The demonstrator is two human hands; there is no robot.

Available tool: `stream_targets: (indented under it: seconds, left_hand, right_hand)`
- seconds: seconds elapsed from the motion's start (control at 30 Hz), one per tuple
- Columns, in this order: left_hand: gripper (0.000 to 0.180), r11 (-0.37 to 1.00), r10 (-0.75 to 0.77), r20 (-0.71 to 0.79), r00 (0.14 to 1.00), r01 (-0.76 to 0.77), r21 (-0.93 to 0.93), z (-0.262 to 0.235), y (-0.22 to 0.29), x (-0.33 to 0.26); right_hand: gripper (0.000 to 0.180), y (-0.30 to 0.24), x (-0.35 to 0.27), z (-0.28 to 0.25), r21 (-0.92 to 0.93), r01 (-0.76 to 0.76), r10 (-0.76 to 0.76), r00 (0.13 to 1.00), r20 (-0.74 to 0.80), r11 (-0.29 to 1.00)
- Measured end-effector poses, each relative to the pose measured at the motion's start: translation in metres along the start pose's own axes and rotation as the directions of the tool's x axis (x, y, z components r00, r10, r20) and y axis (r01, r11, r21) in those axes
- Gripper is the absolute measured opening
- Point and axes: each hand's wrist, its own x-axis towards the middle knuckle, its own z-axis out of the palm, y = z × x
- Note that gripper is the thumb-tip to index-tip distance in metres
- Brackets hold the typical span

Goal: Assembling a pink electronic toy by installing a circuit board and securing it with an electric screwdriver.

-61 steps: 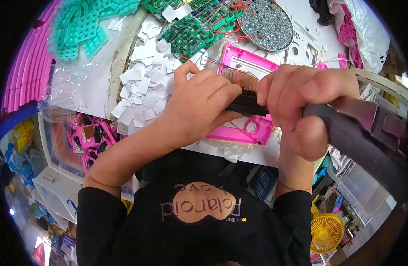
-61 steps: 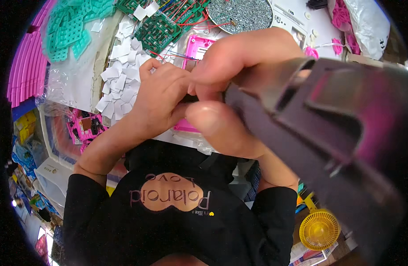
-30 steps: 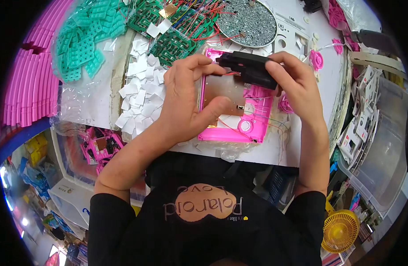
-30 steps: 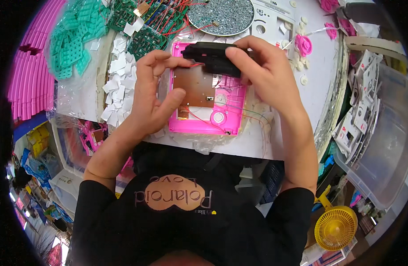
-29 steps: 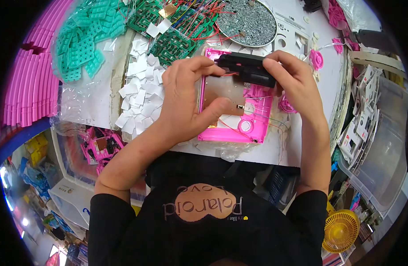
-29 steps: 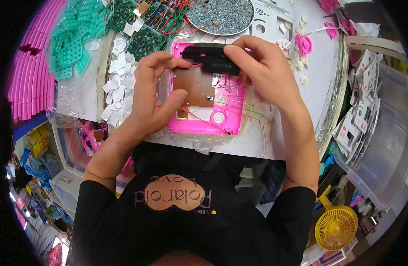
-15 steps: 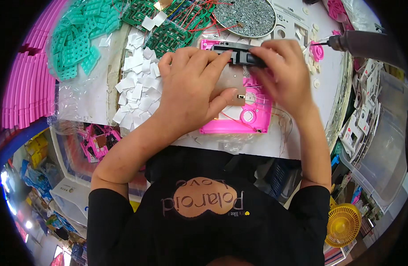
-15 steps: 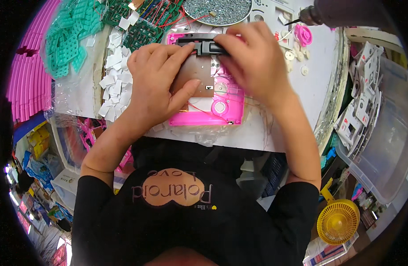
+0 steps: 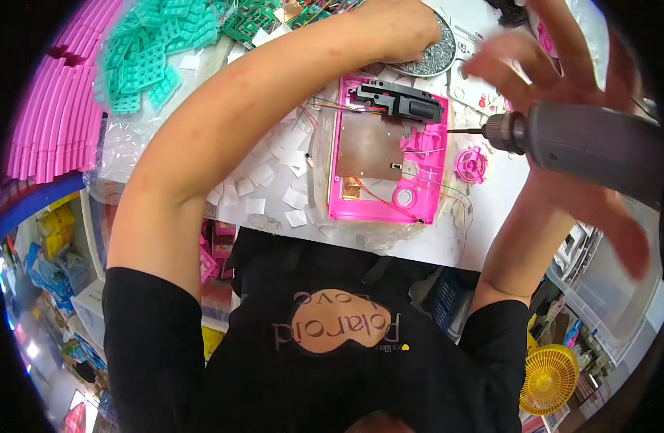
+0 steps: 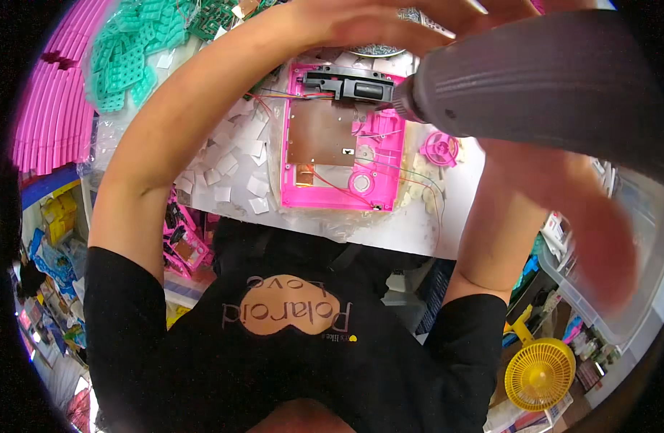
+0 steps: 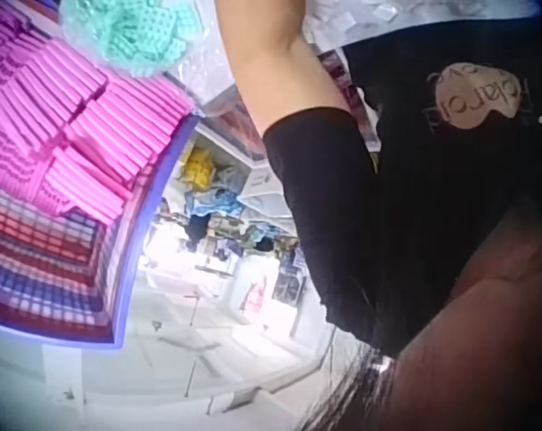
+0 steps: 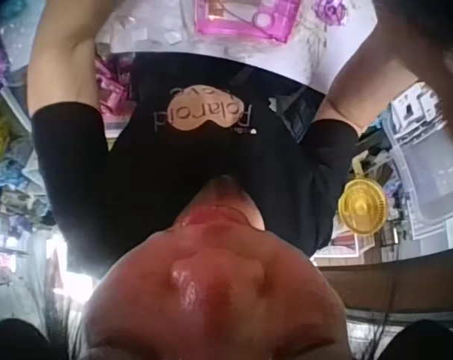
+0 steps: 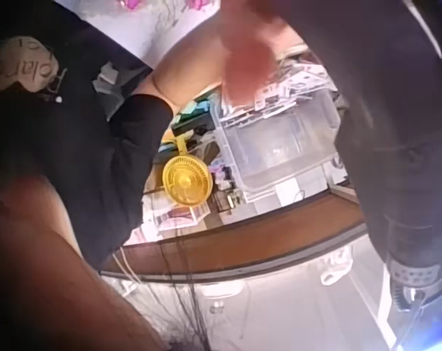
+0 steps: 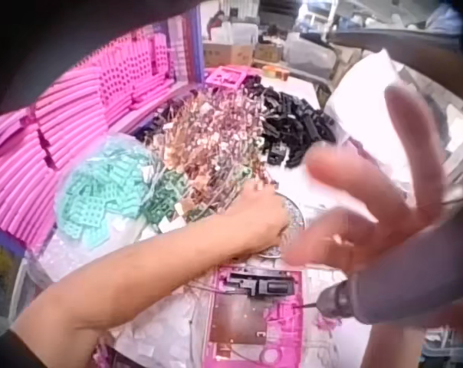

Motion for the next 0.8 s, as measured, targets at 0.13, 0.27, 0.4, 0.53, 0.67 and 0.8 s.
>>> stream_targets:
  seconds: [0.13, 0.27, 0.4, 0.53, 0.67, 0.8]
  left_hand:
    - [0.021, 0.998, 0.063, 0.012, 0.998, -0.063, -0.018, 0.012, -0.004, 0.012]
    - [0.021, 0.995, 0.098, 0.024, 0.995, -0.098, 0.001, 0.011, -0.002, 0.007]
    - [0.021, 0.995, 0.097, -0.094, 0.991, -0.099, -0.022, 0.01, -0.006, 0.008]
    - [0.025, 0.988, 0.064, 0.03, 0.998, -0.068, 0.138, 0.014, -0.008, 0.021]
    - [0.028, 0.997, 0.022, -0.065, 0.998, -0.026, -0.069, 0.008, -0.011, 0.025]
    - [0.025, 0.66, -0.103, 0.245, 0.964, 0.251, -0.709, -0.043, 0.008, -0.031]
  right_hand:
    - [0.078, 0.005, -0.005, 0.004, -0.131, -0.044, 0.053, 0.996, 0.067, 0.99]
    - [0.051, 0.02, -0.01, 0.025, -0.14, -0.101, 0.033, 0.906, -0.421, 0.985]
    - [0.045, 0.024, -0.011, 0.023, -0.24, -0.117, -0.031, 0.844, -0.535, 0.964]
    - [0.044, 0.019, -0.01, 0.024, -0.267, -0.145, -0.024, 0.84, -0.542, 0.953]
    - [0.051, 0.018, -0.024, 0.007, -0.296, -0.178, -0.005, 0.85, -0.527, 0.938]
    - [0.051, 0.015, -0.019, 0.034, -0.442, -0.304, -0.089, 0.733, -0.674, 0.844]
